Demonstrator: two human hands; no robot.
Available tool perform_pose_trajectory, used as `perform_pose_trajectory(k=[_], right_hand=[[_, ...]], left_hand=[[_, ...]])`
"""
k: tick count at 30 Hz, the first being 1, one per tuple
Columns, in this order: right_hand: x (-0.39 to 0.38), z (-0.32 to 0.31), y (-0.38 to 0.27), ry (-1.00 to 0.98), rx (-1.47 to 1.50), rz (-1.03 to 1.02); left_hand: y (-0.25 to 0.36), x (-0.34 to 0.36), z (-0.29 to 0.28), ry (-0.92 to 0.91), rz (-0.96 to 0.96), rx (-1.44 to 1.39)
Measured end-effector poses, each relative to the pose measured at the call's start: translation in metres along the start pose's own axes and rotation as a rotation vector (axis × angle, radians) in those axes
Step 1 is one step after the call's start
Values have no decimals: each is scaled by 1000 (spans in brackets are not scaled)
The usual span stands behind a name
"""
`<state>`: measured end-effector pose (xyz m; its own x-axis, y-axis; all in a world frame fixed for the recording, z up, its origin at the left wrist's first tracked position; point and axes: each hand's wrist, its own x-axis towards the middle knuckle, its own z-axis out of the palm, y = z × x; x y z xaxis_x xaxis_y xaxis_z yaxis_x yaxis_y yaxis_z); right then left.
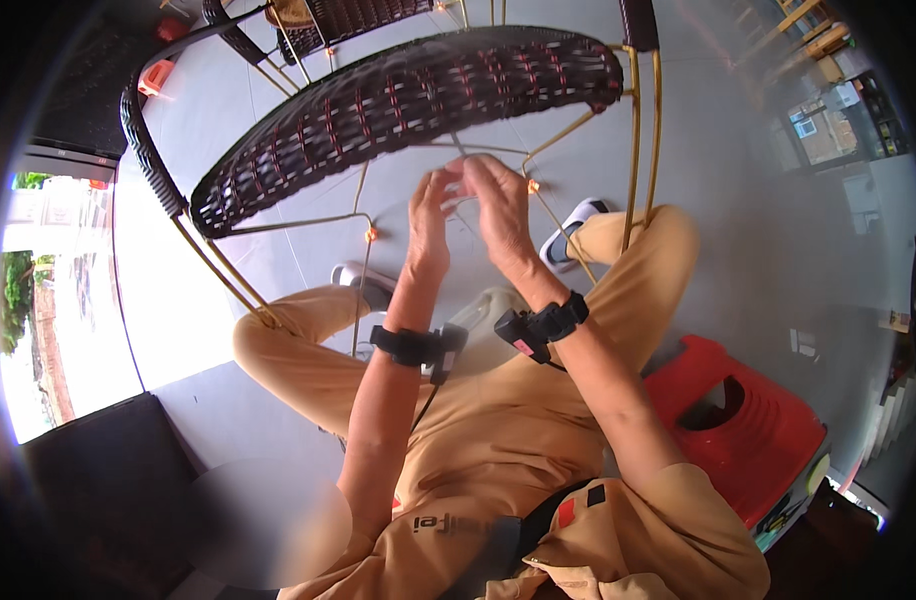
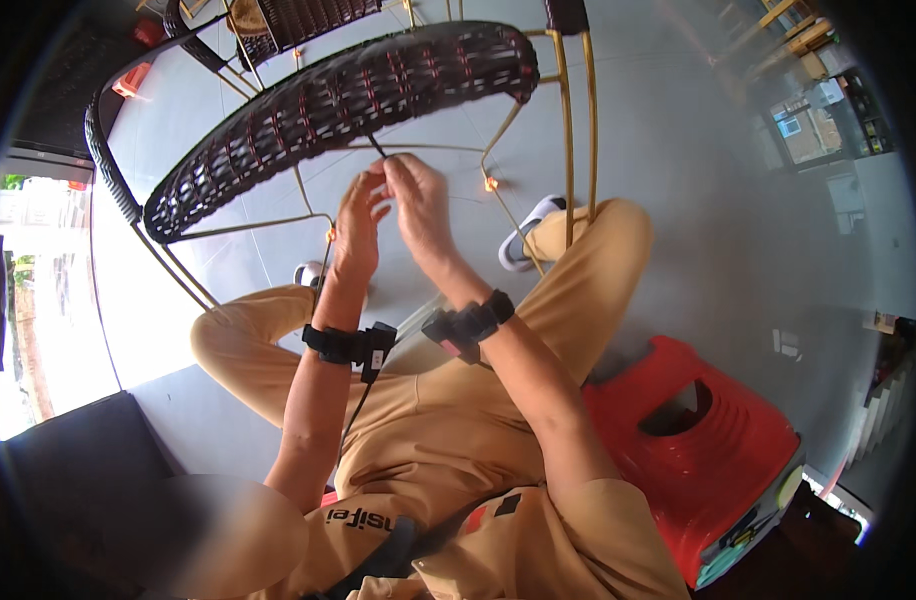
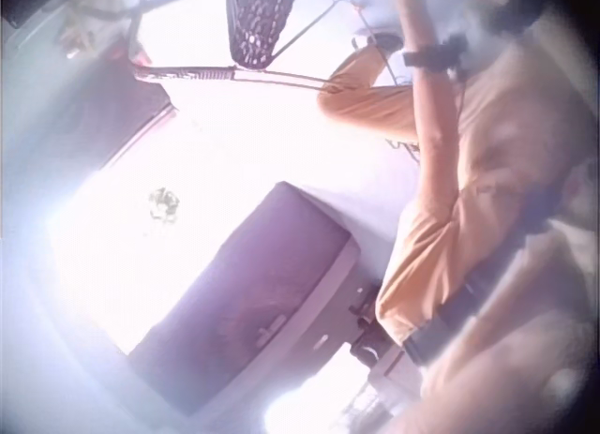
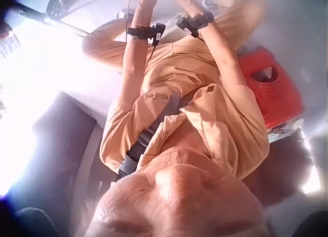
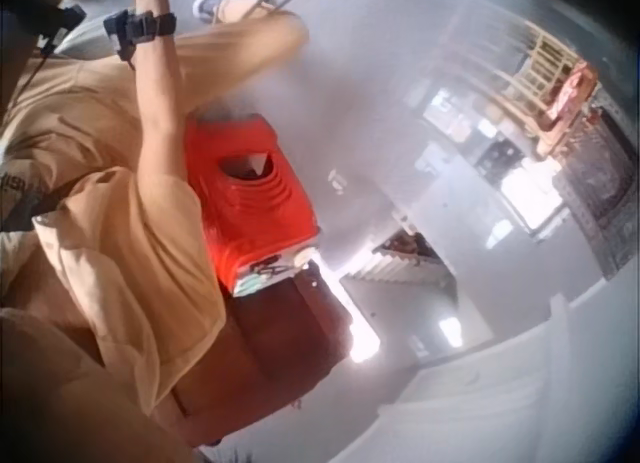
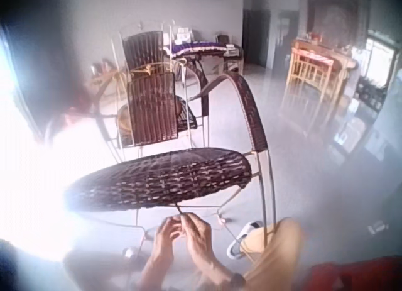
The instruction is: The person weaves a thin cord through the underside of a wicker chair seat. They thread the cord through the existing weave pattern, pull it tight, and repeat the process to secure the seat material.
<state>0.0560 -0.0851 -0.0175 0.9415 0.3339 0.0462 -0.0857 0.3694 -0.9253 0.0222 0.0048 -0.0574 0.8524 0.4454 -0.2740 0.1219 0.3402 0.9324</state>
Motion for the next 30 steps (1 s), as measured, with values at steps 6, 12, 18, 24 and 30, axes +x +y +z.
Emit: perform_pose_trajectory(k=[6,12,18,24,30], right_hand=[[-39,-9,14,-66,-148,116],[-43,-18,3,-75,-606,-108],[-18,-14,22,-129,-1030,-425],[-4,-17,16,-338,-1280,-479],[-1,-25,20,-426,-1281,-479]], left_hand=[[48,-12,8,-199,242,25],[55,-7,22,-205,233,-163],[54,0,23,-159,228,-305],[32,19,28,-2,470,-195],[24,13,25,19,475,-81]])
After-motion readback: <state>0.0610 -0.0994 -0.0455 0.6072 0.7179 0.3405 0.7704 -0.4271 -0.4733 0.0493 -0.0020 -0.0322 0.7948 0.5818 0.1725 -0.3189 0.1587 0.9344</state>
